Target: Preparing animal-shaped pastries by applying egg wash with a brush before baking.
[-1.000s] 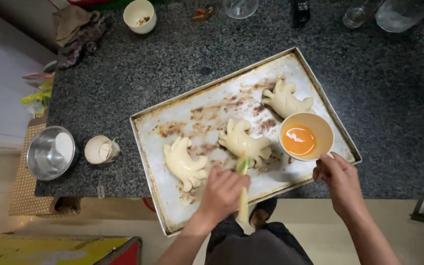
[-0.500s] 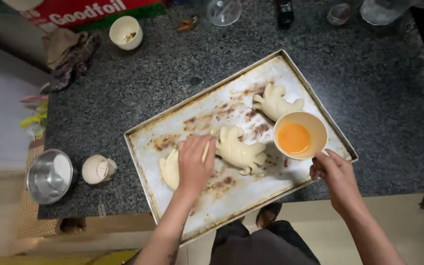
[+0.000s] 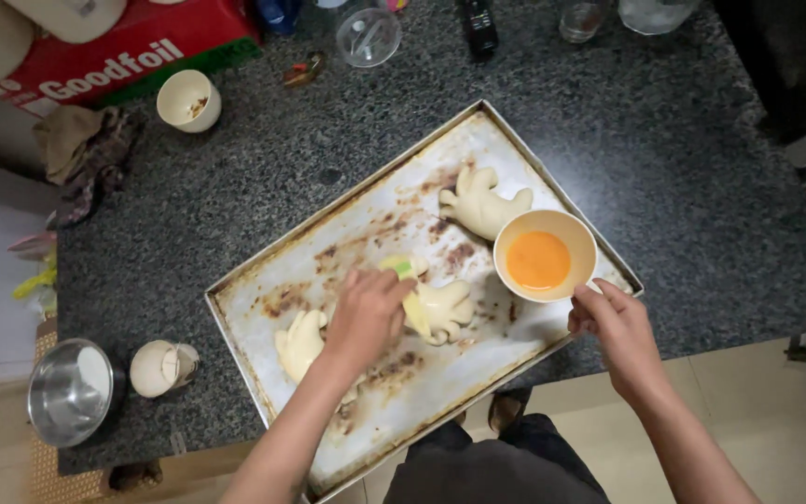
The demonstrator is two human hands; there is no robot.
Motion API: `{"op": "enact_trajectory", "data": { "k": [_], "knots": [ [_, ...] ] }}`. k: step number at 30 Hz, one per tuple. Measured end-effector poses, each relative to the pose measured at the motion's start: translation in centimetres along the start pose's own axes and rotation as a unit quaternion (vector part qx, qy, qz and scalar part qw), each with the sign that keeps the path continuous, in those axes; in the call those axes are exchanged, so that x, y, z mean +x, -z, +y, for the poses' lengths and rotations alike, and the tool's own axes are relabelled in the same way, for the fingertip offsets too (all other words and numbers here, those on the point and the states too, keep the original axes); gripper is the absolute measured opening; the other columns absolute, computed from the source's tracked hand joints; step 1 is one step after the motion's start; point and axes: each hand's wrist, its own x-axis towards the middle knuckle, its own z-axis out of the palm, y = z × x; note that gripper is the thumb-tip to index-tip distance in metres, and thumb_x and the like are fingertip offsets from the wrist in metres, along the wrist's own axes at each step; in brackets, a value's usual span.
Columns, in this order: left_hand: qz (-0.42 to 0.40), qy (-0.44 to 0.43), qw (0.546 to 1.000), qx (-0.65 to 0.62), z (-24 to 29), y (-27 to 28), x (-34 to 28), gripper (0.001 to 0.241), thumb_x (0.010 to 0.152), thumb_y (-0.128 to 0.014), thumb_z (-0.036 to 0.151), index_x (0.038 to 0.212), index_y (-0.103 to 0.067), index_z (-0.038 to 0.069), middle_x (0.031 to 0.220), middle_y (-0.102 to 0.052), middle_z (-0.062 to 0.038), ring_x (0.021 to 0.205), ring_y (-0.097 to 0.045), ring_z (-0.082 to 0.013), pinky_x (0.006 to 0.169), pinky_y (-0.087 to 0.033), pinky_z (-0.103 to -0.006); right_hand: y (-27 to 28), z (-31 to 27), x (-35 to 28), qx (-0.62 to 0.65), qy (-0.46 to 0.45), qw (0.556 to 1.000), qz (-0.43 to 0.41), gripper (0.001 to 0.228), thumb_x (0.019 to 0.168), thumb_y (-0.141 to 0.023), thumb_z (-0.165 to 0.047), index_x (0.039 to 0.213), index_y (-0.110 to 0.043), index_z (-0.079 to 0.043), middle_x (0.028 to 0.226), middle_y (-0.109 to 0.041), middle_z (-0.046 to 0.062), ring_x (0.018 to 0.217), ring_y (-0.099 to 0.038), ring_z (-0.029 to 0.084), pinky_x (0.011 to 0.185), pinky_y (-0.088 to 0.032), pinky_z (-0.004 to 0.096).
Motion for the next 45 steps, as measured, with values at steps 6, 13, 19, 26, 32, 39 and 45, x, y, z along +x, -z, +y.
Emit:
{"op": "enact_trajectory", "data": {
  "k": [6,13,19,26,32,39,45],
  "knots": [
    [-0.042,-0.062,0.996,0.04,2.2,1.2,2.9,0.02,0.088,-0.06,0.018,0.104,-0.071,0.019,0.084,-0.055,-0.003,0.083,-0.06,-0.0253,0.079,-0.045,-0.0392,0.9,0.1,0.1,-0.016,0.004,1.0,0.009,0.023,0.102,-0.061,-0.017,0.081,-0.059,-0.007,0.061,-0.053,0.01,0.059,-0.055,0.019,0.063,-0.041,0.029],
    [-0.099,-0.103,0.989,0.024,2.3,-0.1,1.9,0.018,0.093,-0.058,0.02,0.102,-0.072,0.015,0.083,-0.056,-0.004,0.082,-0.06,-0.0252,0.078,-0.045,-0.0395,2.6,2.1,1.0,0.014,-0.006,1.0,0.015,0.022,0.103,-0.061,-0.017,0.083,-0.06,-0.007,0.066,-0.054,0.009,0.059,-0.061,0.022,0.06,-0.048,0.03],
    [-0.131,-0.104,0.983,0.074,1.2,-4.4,0.6,0.017,0.091,-0.058,0.022,0.099,-0.072,0.019,0.082,-0.057,-0.002,0.081,-0.06,-0.0234,0.078,-0.046,-0.0385,2.8,2.5,0.8,0.029,-0.009,0.999,0.013,0.022,0.102,-0.062,-0.017,0.084,-0.061,-0.005,0.065,-0.055,0.01,0.06,-0.061,0.021,0.058,-0.05,0.031],
    [-0.087,-0.179,0.978,0.056,7.2,-3.8,1.9,0.01,0.09,-0.058,0.018,0.083,-0.064,0.016,0.075,-0.055,-0.003,0.075,-0.06,-0.0248,0.073,-0.048,-0.0405,3.3,1.7,0.2,0.034,-0.012,0.999,0.017,0.019,0.104,-0.06,-0.017,0.088,-0.063,-0.007,0.066,-0.056,0.01,0.06,-0.062,0.021,0.06,-0.049,0.029],
    [-0.203,-0.261,0.934,0.134,10.9,-0.1,2.7,0.006,0.1,-0.069,0.014,0.095,-0.067,0.011,0.085,-0.069,-0.004,0.076,-0.063,-0.0143,0.079,-0.055,-0.0279,3.8,0.6,-0.2,0.037,-0.038,0.999,-0.012,0.023,0.106,-0.053,-0.016,0.093,-0.062,0.001,0.081,-0.057,0.009,0.071,-0.055,0.018,0.065,-0.044,0.032],
    [0.018,-0.224,0.974,0.028,13.0,-4.8,-0.1,0.002,0.086,-0.062,0.011,0.087,-0.062,0.012,0.078,-0.053,-0.006,0.074,-0.056,-0.026,0.068,-0.043,-0.0412,3.9,1.2,-0.1,0.044,-0.002,0.999,0.012,0.02,0.105,-0.06,-0.017,0.092,-0.063,-0.003,0.067,-0.052,0.012,0.06,-0.059,0.024,0.06,-0.05,0.032],
    [0.113,0.132,0.984,-0.035,12.2,-1.4,0.8,0.008,0.091,-0.065,0.016,0.098,-0.068,0.013,0.079,-0.057,-0.004,0.075,-0.06,-0.0278,0.07,-0.047,-0.0415,4.2,1.4,0.0,0.034,0.006,0.999,0.011,0.02,0.104,-0.06,-0.016,0.091,-0.063,0.0,0.067,-0.052,0.013,0.06,-0.06,0.024,0.059,-0.051,0.033]
  ]
}}
